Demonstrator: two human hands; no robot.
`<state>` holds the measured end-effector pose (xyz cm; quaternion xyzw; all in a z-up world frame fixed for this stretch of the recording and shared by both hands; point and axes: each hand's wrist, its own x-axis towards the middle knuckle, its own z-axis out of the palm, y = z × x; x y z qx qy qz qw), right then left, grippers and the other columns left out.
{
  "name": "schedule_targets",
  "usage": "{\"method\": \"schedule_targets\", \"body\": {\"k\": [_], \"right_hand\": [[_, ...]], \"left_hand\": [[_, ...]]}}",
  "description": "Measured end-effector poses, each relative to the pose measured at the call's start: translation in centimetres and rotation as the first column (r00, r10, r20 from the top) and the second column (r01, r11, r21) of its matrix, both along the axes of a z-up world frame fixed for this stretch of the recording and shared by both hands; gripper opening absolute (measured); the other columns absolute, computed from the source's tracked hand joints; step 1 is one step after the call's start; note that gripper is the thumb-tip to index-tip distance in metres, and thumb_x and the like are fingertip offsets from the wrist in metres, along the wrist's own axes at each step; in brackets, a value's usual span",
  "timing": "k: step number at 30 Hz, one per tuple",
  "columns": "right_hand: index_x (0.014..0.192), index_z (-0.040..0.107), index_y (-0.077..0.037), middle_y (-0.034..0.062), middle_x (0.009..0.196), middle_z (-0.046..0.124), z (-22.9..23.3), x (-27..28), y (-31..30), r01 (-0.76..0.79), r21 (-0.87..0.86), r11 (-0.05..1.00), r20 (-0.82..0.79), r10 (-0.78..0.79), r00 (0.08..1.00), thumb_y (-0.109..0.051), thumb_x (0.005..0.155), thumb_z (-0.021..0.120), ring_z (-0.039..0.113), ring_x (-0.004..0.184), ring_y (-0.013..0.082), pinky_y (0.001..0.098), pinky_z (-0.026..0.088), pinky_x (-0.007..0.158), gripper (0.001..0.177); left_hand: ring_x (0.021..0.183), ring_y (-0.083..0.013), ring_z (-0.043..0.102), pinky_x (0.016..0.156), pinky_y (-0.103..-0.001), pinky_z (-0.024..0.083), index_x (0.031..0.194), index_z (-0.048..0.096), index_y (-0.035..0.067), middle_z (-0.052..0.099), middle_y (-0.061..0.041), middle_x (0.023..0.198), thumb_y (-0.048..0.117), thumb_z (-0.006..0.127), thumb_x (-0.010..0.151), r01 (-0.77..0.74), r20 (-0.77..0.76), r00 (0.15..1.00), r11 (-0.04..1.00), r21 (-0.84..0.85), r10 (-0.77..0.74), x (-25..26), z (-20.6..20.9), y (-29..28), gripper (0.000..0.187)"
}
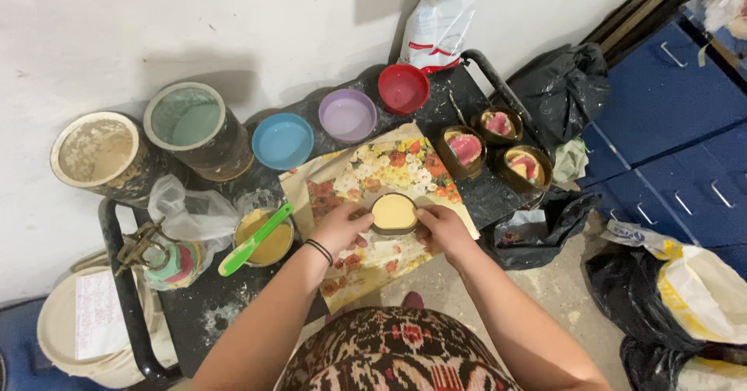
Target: The person scoops a yellow powder from a container into a small bowl using a green spatula, then adds water from a purple bowl and mixes the contents. The person repeatedly scoops more powder and mixes it into the bowl.
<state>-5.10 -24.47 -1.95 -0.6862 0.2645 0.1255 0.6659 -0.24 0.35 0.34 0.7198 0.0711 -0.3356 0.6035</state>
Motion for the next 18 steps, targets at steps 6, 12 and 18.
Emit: {"method": "schedule_targets", "body": {"k": [6,12,18], "right_hand": [[0.13,0.065,0.009,0.0152,0.066,0.06,1.9,-0.4,0.4,-0.013,0.0,1.0,-0.006,0.013,1.0,-0.024,0.099,0.066,0.069,0.056,0.0221,0.0278,0.06,0.043,0.045],[0.131,0.063,0.009,0.0161,0.062,0.06,-1.6,0.8,-1.4,-0.172,-0.035,0.984,-0.033,0.171,0.985,-0.027,0.101,0.063,0.065,0.056,0.0219,0.0307,0.06,0.046,0.047],[0.123,0.077,-0.007,0.0233,0.125,0.073,7.2,1.3,1.7,-0.588,-0.642,0.492,-0.374,0.469,0.8,-0.07,0.103,0.028,0.062,0.131,0.04,0.0516,0.046,0.115,0.082]], "left_hand": [[0.058,-0.0205,0.075,0.045,-0.023,0.057,0.146,0.053,-0.002,0.072,-0.018,0.092,0.032,0.074,0.095,-0.012,-0.009,1.0,1.0,0.021,0.012,-0.7,1.5,0.2,0.065],[0.052,-0.0215,0.074,0.042,-0.024,0.058,0.142,0.057,0.001,0.074,-0.016,0.085,0.034,0.073,0.096,0.039,0.054,0.997,0.993,0.114,-0.046,-0.3,0.2,0.1,0.059],[0.092,-0.0249,0.079,0.093,-0.041,0.06,0.146,0.051,0.022,0.077,-0.004,0.105,0.059,0.064,0.095,0.107,0.203,0.951,0.863,0.494,-0.234,-1.7,3.1,3.0,0.064]]}}
